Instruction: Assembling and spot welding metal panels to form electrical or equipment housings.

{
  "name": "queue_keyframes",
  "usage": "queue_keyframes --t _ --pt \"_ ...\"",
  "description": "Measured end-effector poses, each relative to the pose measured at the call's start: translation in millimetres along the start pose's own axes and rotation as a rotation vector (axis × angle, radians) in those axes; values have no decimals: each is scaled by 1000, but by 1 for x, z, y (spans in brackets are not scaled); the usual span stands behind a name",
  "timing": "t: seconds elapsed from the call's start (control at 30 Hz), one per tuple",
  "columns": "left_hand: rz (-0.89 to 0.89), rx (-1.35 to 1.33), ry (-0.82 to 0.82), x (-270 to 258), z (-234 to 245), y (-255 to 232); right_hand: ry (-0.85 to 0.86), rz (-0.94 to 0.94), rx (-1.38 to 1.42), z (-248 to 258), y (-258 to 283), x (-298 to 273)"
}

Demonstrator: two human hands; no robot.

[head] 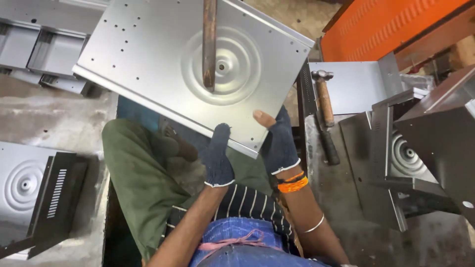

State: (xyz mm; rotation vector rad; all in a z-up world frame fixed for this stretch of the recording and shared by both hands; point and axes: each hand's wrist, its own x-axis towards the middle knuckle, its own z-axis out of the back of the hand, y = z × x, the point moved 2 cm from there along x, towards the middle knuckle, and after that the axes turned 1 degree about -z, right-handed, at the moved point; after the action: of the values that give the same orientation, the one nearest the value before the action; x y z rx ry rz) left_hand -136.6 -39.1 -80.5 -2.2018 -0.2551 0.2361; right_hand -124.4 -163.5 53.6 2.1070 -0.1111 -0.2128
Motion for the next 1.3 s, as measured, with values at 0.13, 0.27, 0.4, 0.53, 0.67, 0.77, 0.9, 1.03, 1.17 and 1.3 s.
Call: queue_keyframes --t 0.13,0.27,0.4,0.53,0.67,0.77,0.9,1.03,1.17,1.3 --pt "-44 179 17 1 9 15 -13 6 43 -7 5 14" --pt "2 401 -7 4 17 14 -34 70 2 -2 2 25" --pt "-508 672 -169 54 9 -75 -54 44 74 11 -7 38" --pt "-617 236 -4 155 62 -149 -94 36 36 9 4 37" --pt "-862 902 116 325 264 -57 -53 77 -54 43 -10 47" --pt "-479 468 117 245 163 -124 -175 21 -64 67 -8 61" --pt "-201 151 190 225 120 -109 -150 -40 -82 74 38 60" --pt "-111 139 185 172 21 -130 -191 95 -173 155 57 76" --pt "-115 53 309 143 -42 -137 -148 163 -158 173 89 80" --pt "-49 16 289 127 -64 -134 -113 199 -125 182 108 92"
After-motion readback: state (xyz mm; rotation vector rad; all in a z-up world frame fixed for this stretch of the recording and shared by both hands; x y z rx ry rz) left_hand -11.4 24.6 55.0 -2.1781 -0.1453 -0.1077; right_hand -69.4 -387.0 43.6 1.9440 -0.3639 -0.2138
